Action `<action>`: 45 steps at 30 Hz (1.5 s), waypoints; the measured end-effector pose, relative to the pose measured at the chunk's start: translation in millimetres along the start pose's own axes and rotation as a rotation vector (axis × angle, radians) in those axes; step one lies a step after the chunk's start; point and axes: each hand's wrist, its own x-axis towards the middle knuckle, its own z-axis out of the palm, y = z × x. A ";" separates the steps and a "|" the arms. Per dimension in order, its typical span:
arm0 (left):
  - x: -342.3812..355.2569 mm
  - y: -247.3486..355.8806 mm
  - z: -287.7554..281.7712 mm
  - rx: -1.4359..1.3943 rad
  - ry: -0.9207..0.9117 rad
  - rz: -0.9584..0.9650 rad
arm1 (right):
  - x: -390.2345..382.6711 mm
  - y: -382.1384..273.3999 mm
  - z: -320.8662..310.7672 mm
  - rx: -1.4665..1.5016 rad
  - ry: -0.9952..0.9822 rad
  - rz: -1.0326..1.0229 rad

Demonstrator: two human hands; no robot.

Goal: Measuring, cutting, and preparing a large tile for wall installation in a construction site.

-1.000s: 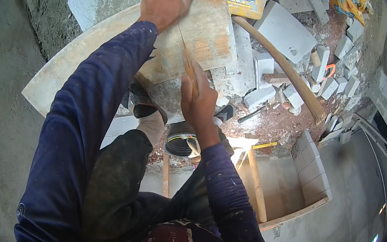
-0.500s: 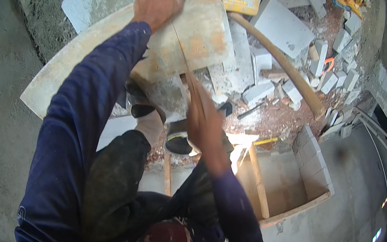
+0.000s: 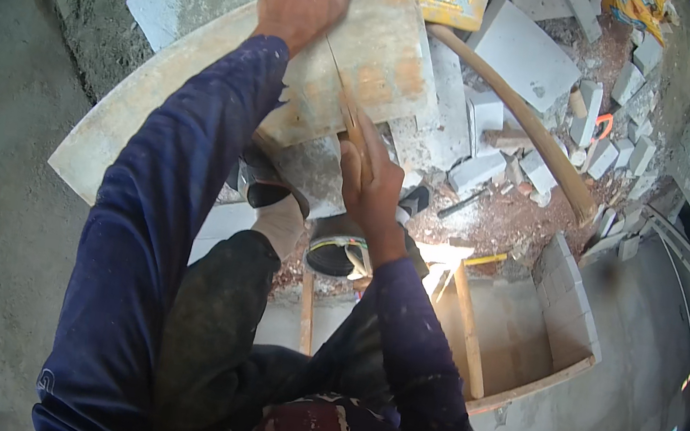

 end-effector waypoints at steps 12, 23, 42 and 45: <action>-7.7 -14.7 5.2 0.014 0.009 0.005 | -77.8 -113.7 -80.2 -0.141 -0.252 0.319; -5.1 -6.7 -13.2 -0.039 -0.027 0.008 | 0.3 -1.3 13.0 -0.049 0.011 0.093; -0.5 6.8 5.0 0.032 0.077 0.056 | -0.6 5.5 -13.1 -0.132 -0.063 0.094; -2.4 -7.8 6.8 0.086 0.050 0.024 | -8.2 32.4 18.7 -0.040 -0.036 0.185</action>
